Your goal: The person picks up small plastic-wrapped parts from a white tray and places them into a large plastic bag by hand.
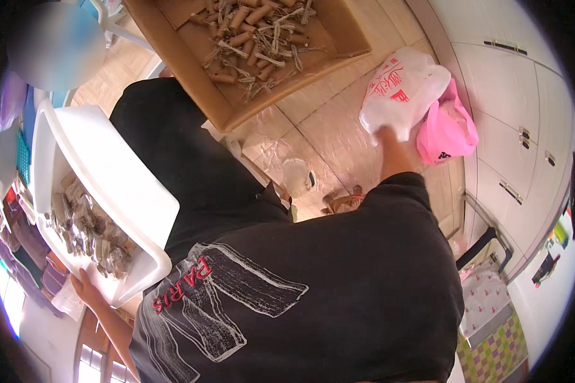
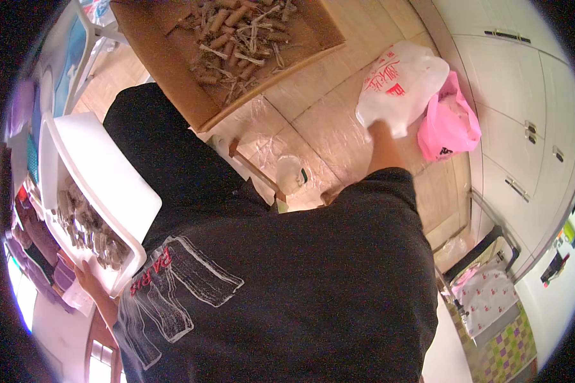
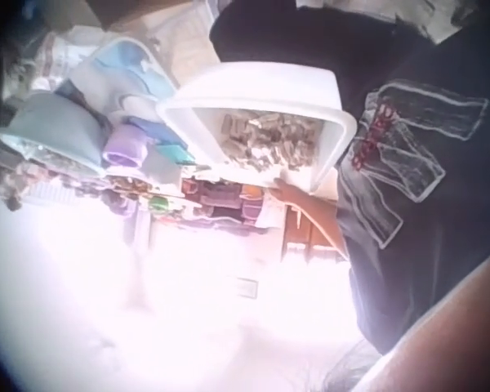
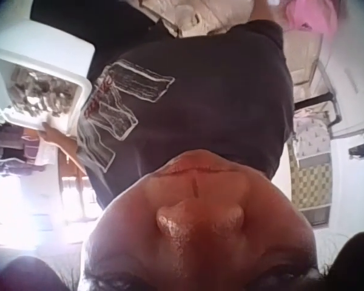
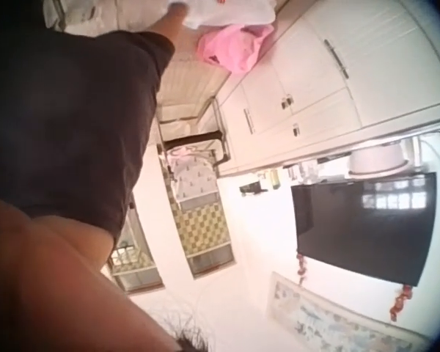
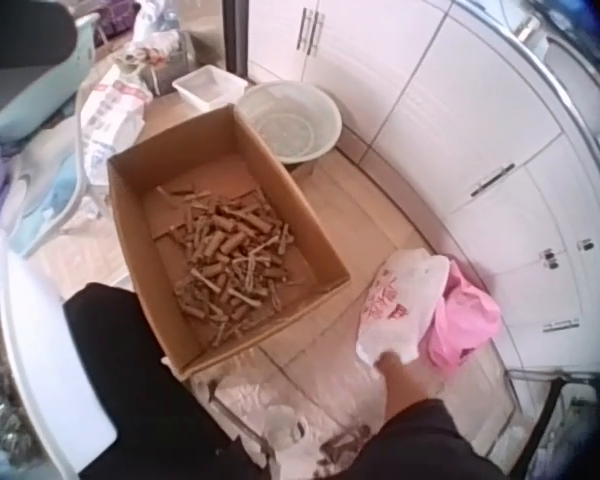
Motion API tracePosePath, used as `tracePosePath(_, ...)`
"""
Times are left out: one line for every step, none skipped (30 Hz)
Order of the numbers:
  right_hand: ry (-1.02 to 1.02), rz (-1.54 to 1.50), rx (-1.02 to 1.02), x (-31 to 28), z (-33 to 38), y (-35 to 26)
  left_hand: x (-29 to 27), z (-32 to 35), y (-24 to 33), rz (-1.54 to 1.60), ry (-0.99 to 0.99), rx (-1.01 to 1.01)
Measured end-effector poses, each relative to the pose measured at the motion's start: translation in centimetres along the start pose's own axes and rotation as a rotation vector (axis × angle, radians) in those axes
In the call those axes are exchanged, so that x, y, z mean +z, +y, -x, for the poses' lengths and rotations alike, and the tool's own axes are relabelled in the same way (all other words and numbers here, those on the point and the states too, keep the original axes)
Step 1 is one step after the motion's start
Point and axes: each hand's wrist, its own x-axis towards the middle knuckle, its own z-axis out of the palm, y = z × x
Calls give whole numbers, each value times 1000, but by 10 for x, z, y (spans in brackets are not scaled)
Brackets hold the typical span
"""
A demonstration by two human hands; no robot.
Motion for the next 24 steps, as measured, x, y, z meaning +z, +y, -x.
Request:
tracePosePath(-349, -48, 266, 38, 22, 99, 49, -30, -41, 143, -111, -62)
tracePosePath(-351, -373, 334, 10, 79, -11, 30, -19, -33, 91, -67, -48)
tracePosePath(-204, -606, 397, 108, 57, -28, 14, -9, -25, 61, -10, -43)
tracePosePath(-213, -615, 395, 112, 79, -39, 11, -8, -21, 74, 7, -45)
tracePosePath(-248, -598, 331, 114, 101, -55, 11, -10, -25, 66, 1, -36)
tracePosePath(-279, -578, 271, 113, 123, -70, 10, -14, -33, 66, 5, 2)
tracePosePath(-308, -559, 214, 107, 145, -82, 10, -19, -38, 70, 5, 42)
tracePosePath(-509, -597, 281, 96, 166, -89, 19, -18, -33, 14, 44, 51)
tracePosePath(-709, -634, 340, 83, 186, -91, 22, -20, -30, 19, 29, 61)
tracePosePath(-800, -656, 337, 71, 206, -88, 21, -20, -31, 57, -3, 44)
tracePosePath(-891, -672, 333, 63, 218, -86, 21, -19, -31, 95, -33, 20)
tracePosePath(-880, -812, 414, 94, 211, -69, 23, -18, -31, 99, -38, 16)
tracePosePath(-848, -762, 404, 78, 212, -65, 27, -14, -21, 72, -38, 13)
tracePosePath(-816, -710, 389, 44, 212, -62, 27, -11, -16, 45, -33, 7)
tracePosePath(-522, -484, 300, 20, 198, -59, 22, -13, -21, 41, -29, 6)
tracePosePath(-231, -260, 206, -5, 185, -57, 17, -17, -31, 32, -24, 21)
tracePosePath(70, -299, 296, -57, 192, -72, 14, -19, -36, 19, -19, 37)
tracePosePath(235, -225, 272, -52, 165, -52, 19, -22, -35, 25, -34, 41)
tracePosePath(430, -448, 326, -89, 167, -69, 18, -18, -31, 23, -25, 32)
tracePosePath(624, -653, 153, -99, 163, -68, 20, -15, -26, 29, -23, 23)
tracePosePath(623, -651, 156, -96, 153, -68, 24, -11, -19, 29, -26, 23)
tracePosePath(667, -549, 125, -89, 141, -71, 28, -8, -10, -1, -18, 32)
tracePosePath(709, -448, 87, -84, 130, -76, 28, -4, -6, -34, -3, 39)
tracePosePath(706, -448, 80, -79, 121, -78, 29, -4, -6, -37, 1, 35)
